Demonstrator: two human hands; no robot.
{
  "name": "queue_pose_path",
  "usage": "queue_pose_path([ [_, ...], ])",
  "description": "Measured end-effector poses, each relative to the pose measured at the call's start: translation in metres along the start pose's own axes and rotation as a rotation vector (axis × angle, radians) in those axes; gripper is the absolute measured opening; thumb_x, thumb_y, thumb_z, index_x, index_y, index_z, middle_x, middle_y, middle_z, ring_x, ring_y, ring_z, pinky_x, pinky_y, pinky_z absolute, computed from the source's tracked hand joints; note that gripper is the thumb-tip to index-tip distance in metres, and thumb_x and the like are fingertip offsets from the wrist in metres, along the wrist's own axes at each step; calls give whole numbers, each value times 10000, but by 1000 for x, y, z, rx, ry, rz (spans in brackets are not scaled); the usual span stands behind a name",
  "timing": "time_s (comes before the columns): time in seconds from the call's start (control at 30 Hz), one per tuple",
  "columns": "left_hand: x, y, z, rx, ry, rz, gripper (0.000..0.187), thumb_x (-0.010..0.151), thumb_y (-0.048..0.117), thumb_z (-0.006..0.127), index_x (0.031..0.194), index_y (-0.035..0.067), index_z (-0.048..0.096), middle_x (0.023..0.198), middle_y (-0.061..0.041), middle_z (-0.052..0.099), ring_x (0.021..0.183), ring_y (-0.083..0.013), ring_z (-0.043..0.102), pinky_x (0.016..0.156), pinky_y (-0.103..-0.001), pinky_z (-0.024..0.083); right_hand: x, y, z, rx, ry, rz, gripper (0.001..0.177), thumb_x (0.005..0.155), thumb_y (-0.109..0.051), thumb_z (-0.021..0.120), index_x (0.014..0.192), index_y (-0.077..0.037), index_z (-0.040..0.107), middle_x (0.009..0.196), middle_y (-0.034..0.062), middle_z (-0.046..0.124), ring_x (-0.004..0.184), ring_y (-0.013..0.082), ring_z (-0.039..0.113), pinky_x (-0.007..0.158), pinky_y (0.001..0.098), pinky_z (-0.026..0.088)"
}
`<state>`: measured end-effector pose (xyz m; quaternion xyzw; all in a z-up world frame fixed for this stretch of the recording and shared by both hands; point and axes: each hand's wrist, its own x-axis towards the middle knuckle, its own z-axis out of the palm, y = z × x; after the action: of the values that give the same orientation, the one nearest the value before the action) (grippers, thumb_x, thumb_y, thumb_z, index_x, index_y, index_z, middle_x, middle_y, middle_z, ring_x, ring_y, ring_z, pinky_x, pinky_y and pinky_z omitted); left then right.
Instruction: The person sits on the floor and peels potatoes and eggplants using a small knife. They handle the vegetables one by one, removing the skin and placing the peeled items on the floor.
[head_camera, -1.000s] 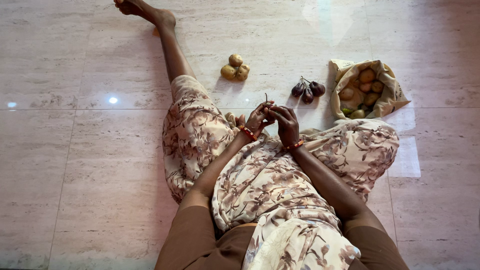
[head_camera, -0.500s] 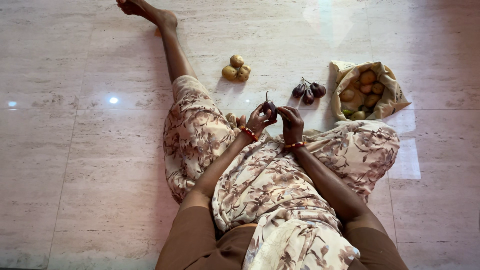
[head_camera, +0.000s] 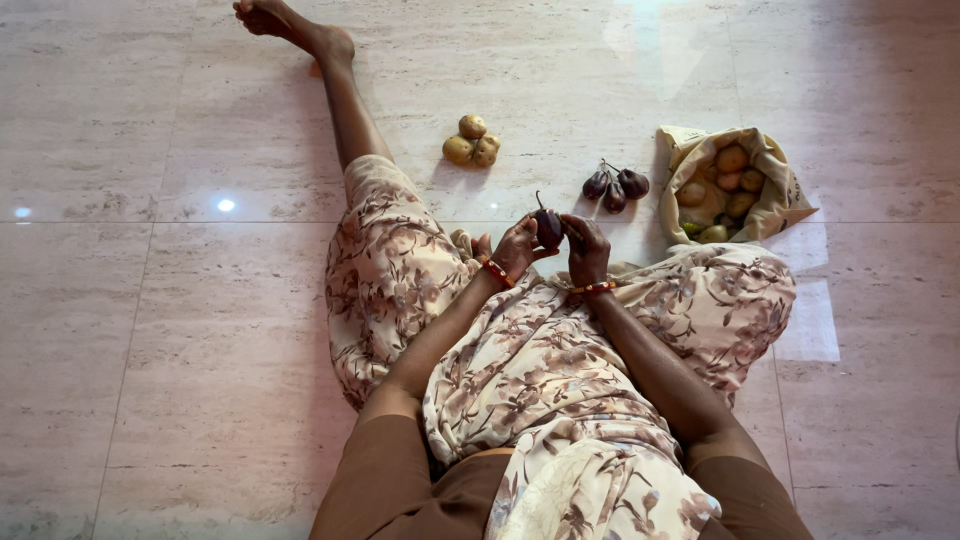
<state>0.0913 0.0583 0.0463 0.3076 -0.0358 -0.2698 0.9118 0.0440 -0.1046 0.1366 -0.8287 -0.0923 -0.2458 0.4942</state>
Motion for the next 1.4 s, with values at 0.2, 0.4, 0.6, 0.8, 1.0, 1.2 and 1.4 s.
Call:
queue_pose_path([
  [0.2, -10, 13, 13, 165, 68, 61, 519, 945, 200, 723, 1427, 154, 536, 1251, -34, 617, 1070, -195, 668, 954, -437, 602, -7, -33, -5, -65, -16, -131, 261, 965, 22, 647, 1201, -60, 721, 1186, 135, 713, 1079, 322, 686, 897, 409, 567],
  [0.4, 6, -8, -20, 14, 60, 21, 415, 1024, 191, 653, 1397, 98, 497, 1203, -78, 639, 1071, -212, 669, 961, -481, 621, 0, -36, -2, -113, -49, -216, 309, 946, 40, 621, 1203, -86, 738, 1206, 122, 716, 1117, 316, 665, 931, 407, 565],
  [0.6, 4, -9, -19, 8, 24, 15, 511, 1009, 349, 681, 1428, 94, 538, 1189, -76, 635, 1092, -206, 640, 944, -452, 604, -2, -11, 1, -7, -56, 41, 307, 967, 18, 633, 1254, -60, 711, 1163, 164, 719, 1050, 331, 714, 879, 404, 571],
  [0.8, 16, -3, -16, 231, 211, 16, 598, 910, 375, 763, 1415, 148, 536, 1244, -37, 615, 1082, -209, 610, 874, -419, 569, -13, 15, 6, 7, -37, 81, 309, 969, 60, 643, 1225, -84, 737, 1123, 127, 751, 1012, 269, 747, 854, 373, 604],
  [1.0, 85, -3, -22, 170, 359, -69, 455, 1000, 276, 658, 1387, 127, 469, 1288, -130, 596, 1110, -298, 624, 868, -539, 598, 59, 82, -33, 231, 52, 355, 463, 895, 156, 555, 1242, -108, 712, 1191, 91, 745, 1056, 177, 738, 930, 312, 627],
  [1.2, 135, 3, -10, 92, 278, -82, 357, 1046, 181, 489, 1395, 120, 532, 1302, -95, 602, 1105, -263, 636, 891, -558, 624, 96, 80, -62, 108, -75, 235, 429, 885, 117, 649, 1247, -100, 724, 1148, 100, 766, 1022, 185, 744, 870, 312, 621],
  [1.4, 140, -10, -18, 7, 277, -17, 318, 1096, 142, 493, 1414, 144, 506, 1200, -96, 642, 1007, -258, 657, 832, -476, 596, 67, 34, -7, -142, 28, -138, 306, 953, 14, 690, 1222, -115, 759, 1245, 97, 723, 1139, 278, 669, 975, 397, 538],
])
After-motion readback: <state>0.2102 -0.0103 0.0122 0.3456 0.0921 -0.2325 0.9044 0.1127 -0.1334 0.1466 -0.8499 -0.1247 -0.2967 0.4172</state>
